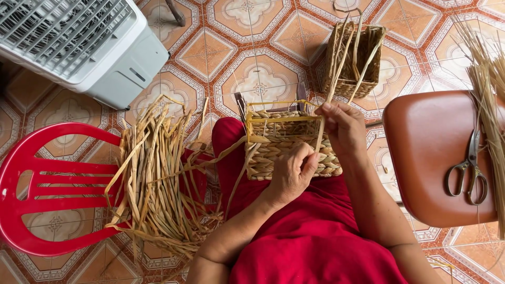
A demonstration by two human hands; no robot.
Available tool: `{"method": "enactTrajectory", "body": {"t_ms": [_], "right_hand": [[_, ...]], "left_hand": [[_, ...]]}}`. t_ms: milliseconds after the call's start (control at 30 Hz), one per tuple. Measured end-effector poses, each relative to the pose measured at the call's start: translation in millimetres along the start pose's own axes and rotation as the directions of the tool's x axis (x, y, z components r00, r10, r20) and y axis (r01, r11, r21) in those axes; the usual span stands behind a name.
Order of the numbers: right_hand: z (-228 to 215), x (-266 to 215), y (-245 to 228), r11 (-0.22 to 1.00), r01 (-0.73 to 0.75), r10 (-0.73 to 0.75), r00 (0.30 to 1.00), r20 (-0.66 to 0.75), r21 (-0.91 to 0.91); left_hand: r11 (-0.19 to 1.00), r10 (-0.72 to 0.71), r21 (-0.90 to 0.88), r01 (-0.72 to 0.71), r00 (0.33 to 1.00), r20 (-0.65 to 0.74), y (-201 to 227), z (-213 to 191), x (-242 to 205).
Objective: The person weaves a basket by wrapping dried plant fibers around a wire frame by hand, tucking the ends into the weave, and trimming excess fiber with scissors.
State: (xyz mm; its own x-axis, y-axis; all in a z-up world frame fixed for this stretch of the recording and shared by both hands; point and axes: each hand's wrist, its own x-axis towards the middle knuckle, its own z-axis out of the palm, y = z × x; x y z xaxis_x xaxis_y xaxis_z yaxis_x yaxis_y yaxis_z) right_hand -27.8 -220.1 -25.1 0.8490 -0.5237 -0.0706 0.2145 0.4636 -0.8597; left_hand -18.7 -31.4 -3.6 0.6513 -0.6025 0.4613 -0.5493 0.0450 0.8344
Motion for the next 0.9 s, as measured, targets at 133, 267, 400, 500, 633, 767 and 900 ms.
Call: {"method": "enactTrajectory", "body": {"t_ms": [133, 267, 400, 500, 633, 767, 900], "right_hand": [[2, 16, -9, 1.0, 0.01, -0.01, 1.0, -0.021, 0.019], [-5, 26, -15, 0.998, 0.055, -0.054, 0.998, -0.025, 0.025], [-13, 39, -21, 0.992, 0.112, -0.11, 0.993, -0.045, 0.05], [-23, 49, -27, 0.988, 0.134, -0.129, 0.989, -0.071, 0.079], [-33, 62, -33, 0.981, 0.162, -0.156, 0.985, -0.067, 0.105], [-40, 71, -40, 0.972, 0.205, -0.191, 0.974, -0.123, 0.112], [-44, 78, -48, 0.967, 0.23, -0.207, 0.961, -0.185, 0.113]], "left_hand": [[1.0, -0.003, -0.017, 0.003, 1.0, 0.009, 2, 1, 0], [0.998, 0.037, -0.047, -0.036, 0.999, 0.011, 5, 2, -3], [0.998, 0.036, -0.058, -0.034, 0.999, 0.036, 9, 3, -6], [0.998, 0.027, -0.065, -0.024, 0.998, 0.051, 9, 5, -11], [0.997, 0.028, -0.069, -0.023, 0.997, 0.07, 9, 8, -19], [0.997, 0.008, -0.078, 0.0, 0.994, 0.106, 11, 9, -25], [0.996, 0.003, -0.085, 0.008, 0.991, 0.13, 14, 8, -28]]}}
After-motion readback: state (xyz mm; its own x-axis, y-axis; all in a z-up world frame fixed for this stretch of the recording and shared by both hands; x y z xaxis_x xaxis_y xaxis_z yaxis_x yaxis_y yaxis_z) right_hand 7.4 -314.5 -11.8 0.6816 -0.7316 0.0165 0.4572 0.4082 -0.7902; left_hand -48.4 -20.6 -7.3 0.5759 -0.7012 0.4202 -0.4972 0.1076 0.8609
